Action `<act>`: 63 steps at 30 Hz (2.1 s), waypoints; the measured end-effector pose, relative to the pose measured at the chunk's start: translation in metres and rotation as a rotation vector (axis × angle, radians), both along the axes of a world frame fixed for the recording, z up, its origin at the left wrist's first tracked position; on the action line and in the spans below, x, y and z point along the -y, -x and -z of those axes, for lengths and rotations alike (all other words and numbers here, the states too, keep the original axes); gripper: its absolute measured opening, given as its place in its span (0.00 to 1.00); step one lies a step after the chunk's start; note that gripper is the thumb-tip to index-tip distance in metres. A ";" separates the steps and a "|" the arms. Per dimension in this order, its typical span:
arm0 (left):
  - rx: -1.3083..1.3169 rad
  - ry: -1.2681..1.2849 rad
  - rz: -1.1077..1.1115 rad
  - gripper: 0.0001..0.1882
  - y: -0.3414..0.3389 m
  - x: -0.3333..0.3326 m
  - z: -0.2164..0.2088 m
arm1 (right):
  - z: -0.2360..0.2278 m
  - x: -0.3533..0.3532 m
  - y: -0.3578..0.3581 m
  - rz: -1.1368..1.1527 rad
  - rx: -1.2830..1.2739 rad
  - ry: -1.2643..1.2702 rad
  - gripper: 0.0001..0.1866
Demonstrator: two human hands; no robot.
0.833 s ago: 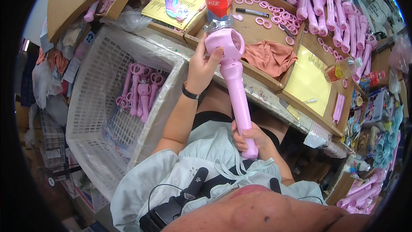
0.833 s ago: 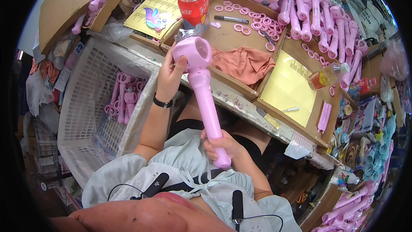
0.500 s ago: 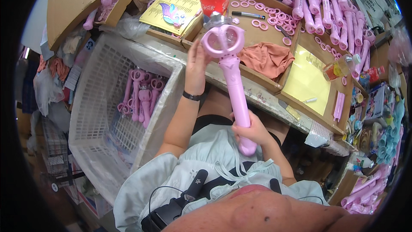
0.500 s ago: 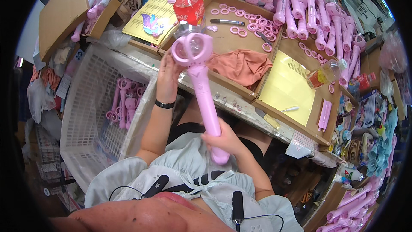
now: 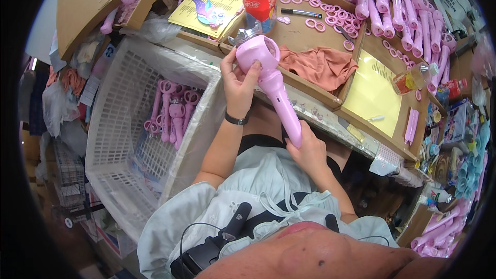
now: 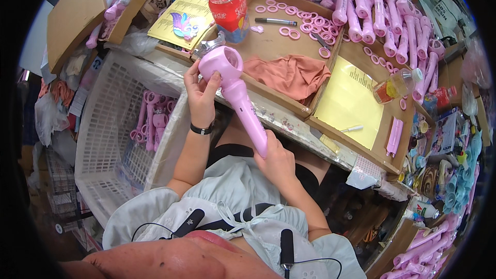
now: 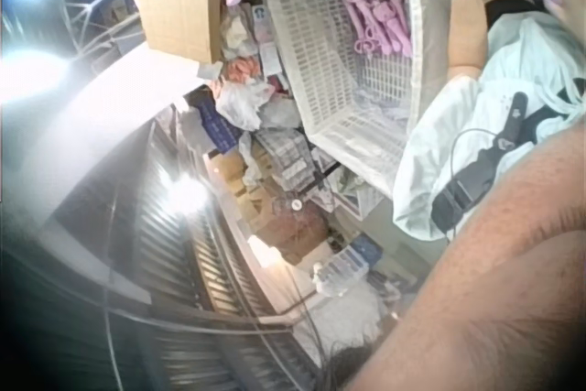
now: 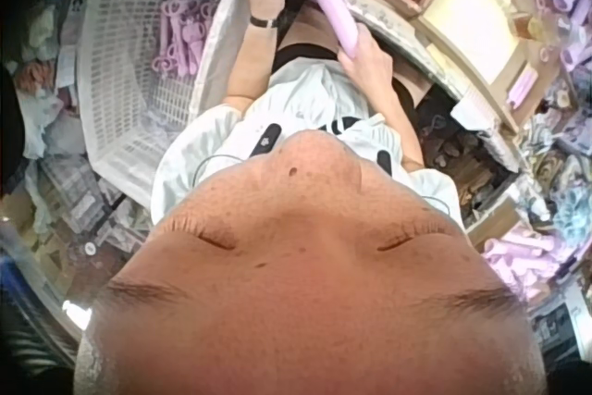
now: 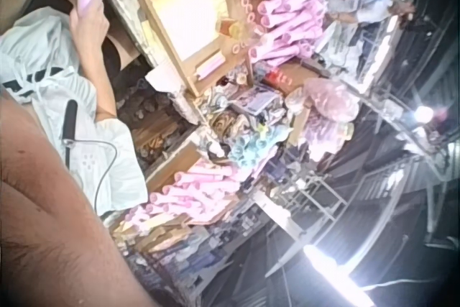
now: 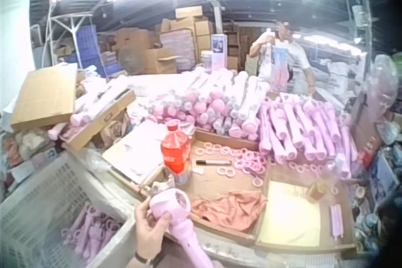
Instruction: The person assembles pink bubble maker wands by inserting a small white stick into the top of each wand, wiping the wand with a cloth, and placing it into a white basket. The person repeats this process for several wands.
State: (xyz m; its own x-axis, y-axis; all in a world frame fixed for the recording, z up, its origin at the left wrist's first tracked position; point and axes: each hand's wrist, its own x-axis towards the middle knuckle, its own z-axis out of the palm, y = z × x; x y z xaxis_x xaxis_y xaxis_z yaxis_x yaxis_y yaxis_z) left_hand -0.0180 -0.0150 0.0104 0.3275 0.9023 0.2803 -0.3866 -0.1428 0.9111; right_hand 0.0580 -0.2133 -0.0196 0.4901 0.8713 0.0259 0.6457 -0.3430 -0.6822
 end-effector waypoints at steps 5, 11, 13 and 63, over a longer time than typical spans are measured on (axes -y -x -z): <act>0.005 -0.060 -0.011 0.32 0.003 -0.003 0.005 | -0.003 -0.001 0.001 0.012 -0.037 -0.009 0.28; 0.113 -0.032 -0.090 0.34 -0.003 0.003 0.015 | -0.013 -0.002 0.001 -0.037 -0.173 -0.073 0.28; 0.284 0.149 0.061 0.34 0.000 0.011 0.018 | -0.016 -0.002 0.003 -0.091 -0.246 -0.114 0.27; 0.894 0.556 0.828 0.56 0.022 -0.016 0.008 | -0.060 0.053 -0.165 0.049 0.307 -0.097 0.15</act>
State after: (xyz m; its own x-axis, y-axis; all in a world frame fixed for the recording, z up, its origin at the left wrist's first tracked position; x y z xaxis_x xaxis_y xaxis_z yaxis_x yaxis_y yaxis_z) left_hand -0.0402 0.0007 0.0020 0.7275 0.5921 0.3466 -0.6681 0.7263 0.1616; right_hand 0.2228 -0.2668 0.0401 0.4875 0.8333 0.2608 0.8110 -0.3215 -0.4888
